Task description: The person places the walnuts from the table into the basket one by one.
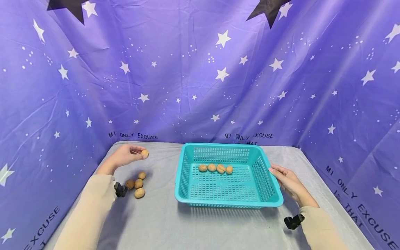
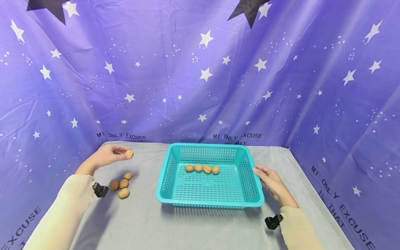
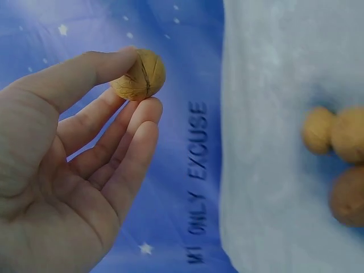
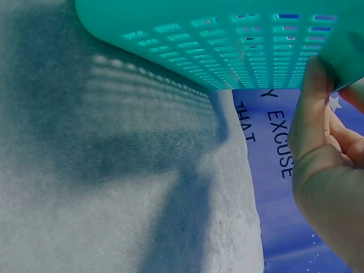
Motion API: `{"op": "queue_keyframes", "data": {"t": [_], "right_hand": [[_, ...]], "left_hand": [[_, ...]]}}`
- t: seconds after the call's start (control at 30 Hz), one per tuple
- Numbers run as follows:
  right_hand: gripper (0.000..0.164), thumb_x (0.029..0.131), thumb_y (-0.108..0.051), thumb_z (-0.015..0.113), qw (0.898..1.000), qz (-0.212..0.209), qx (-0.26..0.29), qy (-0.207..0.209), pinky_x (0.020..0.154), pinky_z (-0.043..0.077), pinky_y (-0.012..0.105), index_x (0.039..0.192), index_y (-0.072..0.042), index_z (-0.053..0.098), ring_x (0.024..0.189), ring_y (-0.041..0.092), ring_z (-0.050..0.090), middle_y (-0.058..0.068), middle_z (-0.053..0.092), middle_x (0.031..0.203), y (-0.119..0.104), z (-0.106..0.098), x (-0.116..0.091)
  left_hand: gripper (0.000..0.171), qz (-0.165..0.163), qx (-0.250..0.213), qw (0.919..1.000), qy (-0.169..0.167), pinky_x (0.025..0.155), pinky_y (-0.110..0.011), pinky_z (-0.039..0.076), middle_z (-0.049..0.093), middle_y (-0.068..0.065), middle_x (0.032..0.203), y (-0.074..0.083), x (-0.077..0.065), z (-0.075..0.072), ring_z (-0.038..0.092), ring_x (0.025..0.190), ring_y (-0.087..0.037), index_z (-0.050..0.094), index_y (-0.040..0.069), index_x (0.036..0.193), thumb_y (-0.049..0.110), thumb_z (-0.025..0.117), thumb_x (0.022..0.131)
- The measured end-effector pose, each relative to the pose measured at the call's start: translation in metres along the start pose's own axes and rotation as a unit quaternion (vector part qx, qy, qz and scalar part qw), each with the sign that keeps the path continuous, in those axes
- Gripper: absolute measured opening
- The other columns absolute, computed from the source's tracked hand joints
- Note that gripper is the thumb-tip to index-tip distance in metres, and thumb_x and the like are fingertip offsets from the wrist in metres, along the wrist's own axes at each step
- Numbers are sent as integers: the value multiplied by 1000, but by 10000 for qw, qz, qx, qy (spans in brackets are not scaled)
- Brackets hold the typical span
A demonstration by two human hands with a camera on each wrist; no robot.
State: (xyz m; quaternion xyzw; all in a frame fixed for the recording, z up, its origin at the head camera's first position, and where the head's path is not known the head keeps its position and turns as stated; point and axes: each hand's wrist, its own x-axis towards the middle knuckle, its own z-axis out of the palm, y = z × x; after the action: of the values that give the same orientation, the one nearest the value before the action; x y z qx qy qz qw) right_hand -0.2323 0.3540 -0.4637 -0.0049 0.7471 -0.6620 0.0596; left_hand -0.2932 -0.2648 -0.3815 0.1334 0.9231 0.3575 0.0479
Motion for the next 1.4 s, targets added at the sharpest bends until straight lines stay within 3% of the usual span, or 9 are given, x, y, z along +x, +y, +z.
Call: {"op": "queue_keyframes", "data": {"t": [0.27, 0.67, 0.93, 1.13, 1.27, 1.4], "right_hand": [[70, 104, -26, 57, 10000, -3, -94, -16, 82, 58, 25, 152, 14, 24, 97, 4, 67, -9, 66, 113, -2, 1, -1], [68, 106, -25, 55, 10000, -14, -31, -16, 79, 58, 25, 152, 13, 23, 93, 4, 67, -6, 67, 114, -2, 0, -1], [69, 105, -26, 55, 9999, 29, -119, 63, 79, 58, 26, 153, 12, 23, 92, 4, 67, -2, 66, 117, -1, 1, -1], [70, 105, -28, 55, 9998, 27, -152, 83, 78, 58, 26, 153, 11, 23, 92, 4, 67, -6, 67, 115, 1, 0, 0], [71, 105, -27, 56, 9999, 20, -89, 75, 80, 58, 25, 153, 12, 22, 94, 3, 67, -10, 66, 113, 1, 1, -1], [71, 105, -26, 57, 10000, 7, -35, 70, 81, 57, 25, 153, 13, 22, 96, 2, 66, -6, 65, 119, 0, 2, -1]], "left_hand": [[48, 226, 28, 9997, -60, 95, -52, 51, 68, -15, 121, 24, 8, 3, 64, 110, -33, 65, 2, 131, 30, 73, 93], [38, 891, 124, 9957, -233, 83, -43, 57, 72, -10, 110, 77, 29, 35, 69, 98, -26, 70, 5, 122, 21, 76, 89], [39, 1134, 142, 9918, -564, 86, -37, 57, 72, -6, 114, 118, 47, 65, 69, 102, -22, 70, 8, 123, 23, 78, 88], [38, 1462, 240, 9844, -951, 86, -32, 57, 71, -2, 115, 149, 63, 92, 69, 103, -19, 70, 9, 124, 23, 76, 89], [37, 1505, 298, 9806, -1219, 86, -31, 56, 71, 1, 115, 165, 75, 112, 67, 105, -18, 71, 13, 125, 24, 76, 90], [36, 1476, 259, 9782, -1435, 87, -32, 55, 70, 3, 116, 177, 84, 131, 65, 107, -16, 70, 15, 126, 24, 75, 91]]}}
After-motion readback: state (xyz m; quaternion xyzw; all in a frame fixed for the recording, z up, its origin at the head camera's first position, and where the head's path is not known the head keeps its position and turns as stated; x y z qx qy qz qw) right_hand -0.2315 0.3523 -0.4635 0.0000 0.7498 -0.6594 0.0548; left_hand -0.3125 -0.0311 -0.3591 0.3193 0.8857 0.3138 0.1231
